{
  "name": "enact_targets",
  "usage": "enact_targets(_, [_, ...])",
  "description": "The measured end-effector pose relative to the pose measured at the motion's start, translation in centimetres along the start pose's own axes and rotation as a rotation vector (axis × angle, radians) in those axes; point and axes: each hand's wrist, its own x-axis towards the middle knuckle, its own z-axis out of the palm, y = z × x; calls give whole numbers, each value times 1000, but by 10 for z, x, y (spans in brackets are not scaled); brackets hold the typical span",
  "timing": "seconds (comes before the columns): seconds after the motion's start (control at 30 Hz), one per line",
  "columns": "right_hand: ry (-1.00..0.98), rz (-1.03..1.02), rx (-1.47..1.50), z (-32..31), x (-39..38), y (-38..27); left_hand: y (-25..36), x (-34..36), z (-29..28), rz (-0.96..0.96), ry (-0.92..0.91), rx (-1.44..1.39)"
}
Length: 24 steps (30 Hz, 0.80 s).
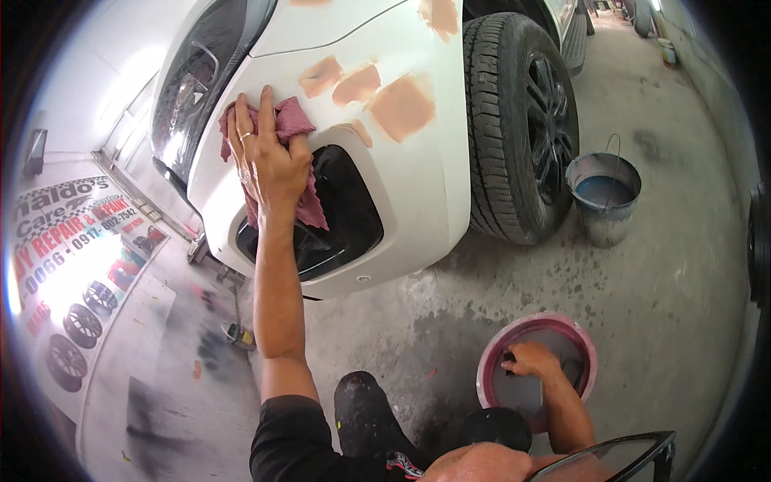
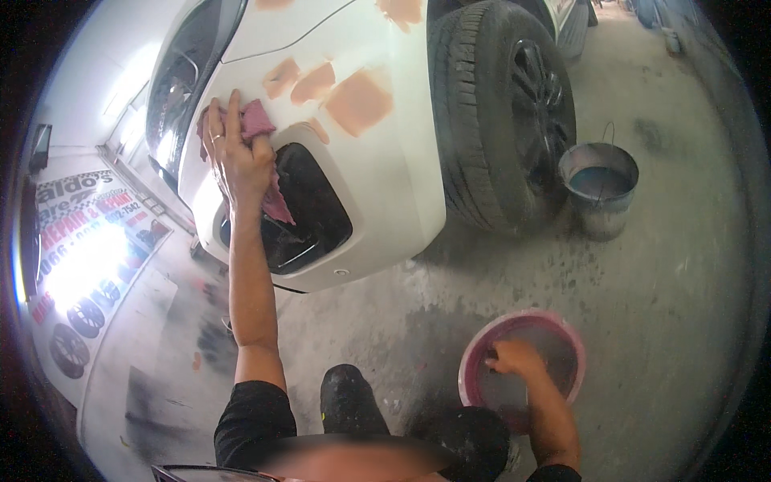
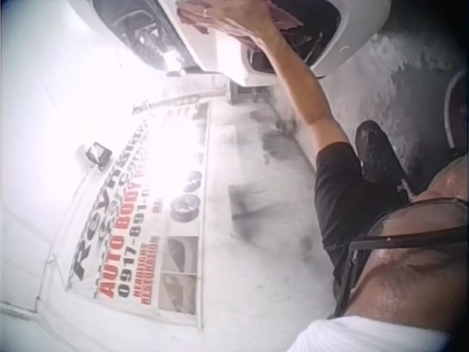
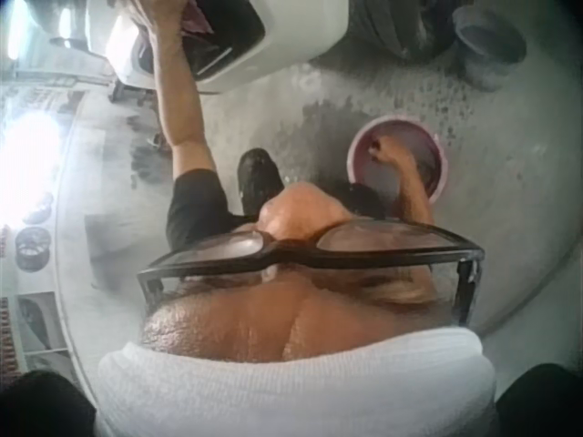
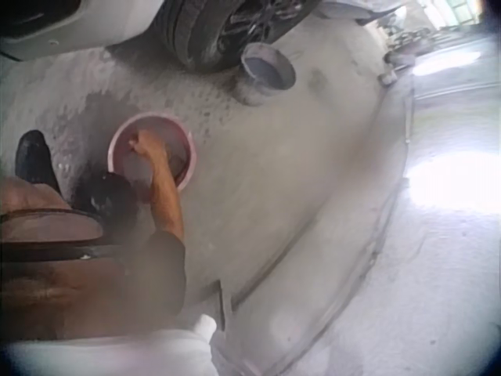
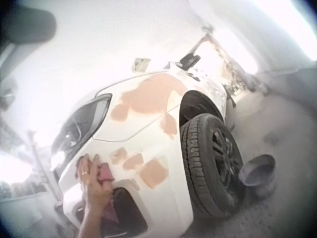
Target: The person is seen sanding the front bumper of a white truck using sandpaper and water, then checking the surface with their hand.
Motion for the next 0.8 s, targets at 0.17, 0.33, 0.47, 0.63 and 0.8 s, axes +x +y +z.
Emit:
enact_targets(0.17, [-12,-8,-4,-2,-2,-3,1,0,-2,5,7,13])
enact_targets(0.33, [-20,-29,-14,-10,-6,-8,1,-1,-3,-15,-12,-6])
enact_targets(0.47, [-6,0,-29,0,-2,-1,-1,-1,-2,6,-2,24])
enact_targets(0.63, [-6,6,6,-3,-3,-4,0,-1,-2,-10,11,22])
enact_targets(0.8, [-21,16,-8,0,-2,-4,-1,0,-5,-26,-15,-9])
